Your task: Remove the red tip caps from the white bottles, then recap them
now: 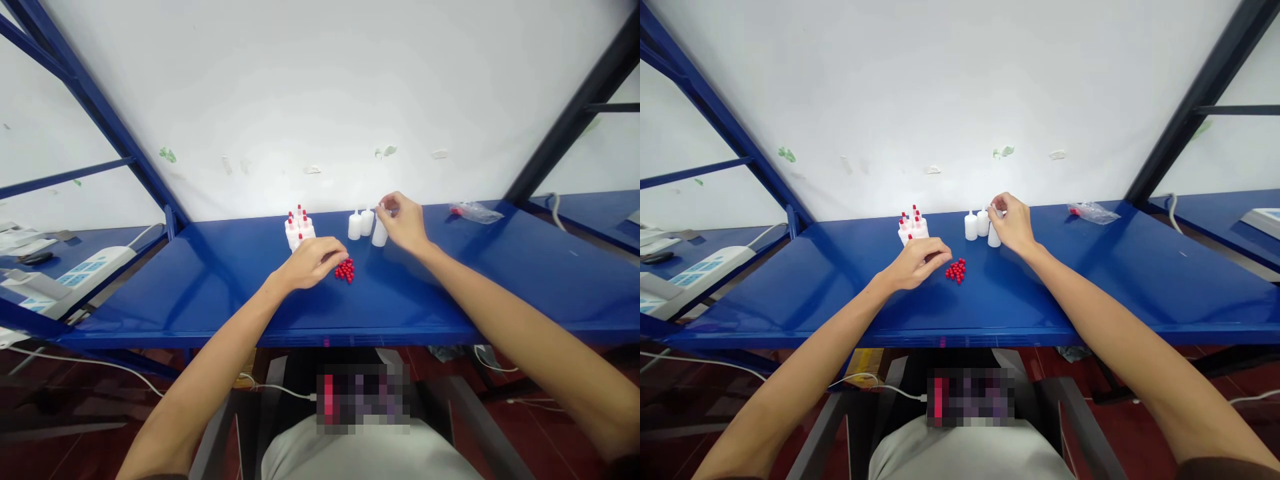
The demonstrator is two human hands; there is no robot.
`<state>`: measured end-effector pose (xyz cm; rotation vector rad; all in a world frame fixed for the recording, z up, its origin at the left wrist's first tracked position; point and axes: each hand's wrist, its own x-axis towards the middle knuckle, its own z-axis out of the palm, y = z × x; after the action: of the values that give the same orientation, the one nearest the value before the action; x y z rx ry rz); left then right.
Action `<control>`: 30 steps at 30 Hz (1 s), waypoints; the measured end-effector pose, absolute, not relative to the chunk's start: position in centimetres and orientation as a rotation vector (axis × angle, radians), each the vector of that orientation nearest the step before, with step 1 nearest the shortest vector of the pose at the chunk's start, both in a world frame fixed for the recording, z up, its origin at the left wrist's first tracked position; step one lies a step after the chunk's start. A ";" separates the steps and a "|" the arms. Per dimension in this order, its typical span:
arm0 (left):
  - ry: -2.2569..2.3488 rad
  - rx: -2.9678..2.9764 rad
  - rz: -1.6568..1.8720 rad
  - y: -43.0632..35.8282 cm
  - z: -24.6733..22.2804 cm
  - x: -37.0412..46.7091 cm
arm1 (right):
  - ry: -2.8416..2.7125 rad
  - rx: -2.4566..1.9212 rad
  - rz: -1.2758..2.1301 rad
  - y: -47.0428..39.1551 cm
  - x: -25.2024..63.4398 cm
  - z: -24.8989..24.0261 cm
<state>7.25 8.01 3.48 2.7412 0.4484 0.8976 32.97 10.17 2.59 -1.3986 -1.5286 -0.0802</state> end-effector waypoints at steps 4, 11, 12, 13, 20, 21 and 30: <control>0.546 2.898 1.032 8.0 2.4 6.8 | -1.535 -1.383 -0.067 10.1 33.0 2.6; 0.726 2.911 1.061 7.2 1.5 7.3 | -1.489 -1.384 -0.052 10.0 33.3 2.8; 0.720 2.885 1.046 7.2 1.5 7.4 | -1.488 -1.389 -0.052 10.0 33.3 2.8; 0.709 2.860 1.030 7.1 1.4 7.5 | -1.487 -1.397 -0.056 10.0 33.3 2.8; 0.687 2.773 0.844 6.8 1.2 7.7 | -1.478 -1.452 -0.082 9.9 33.2 2.8; 0.692 2.776 0.827 6.7 1.2 7.7 | -1.483 -1.455 -0.075 9.9 33.2 2.8; 0.685 2.755 0.732 7.4 0.2 7.7 | -1.636 -1.280 0.203 9.6 31.9 1.8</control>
<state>7.66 7.37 0.25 2.7551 0.6852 0.7321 31.89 9.56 1.80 -1.2796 -1.6356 0.2028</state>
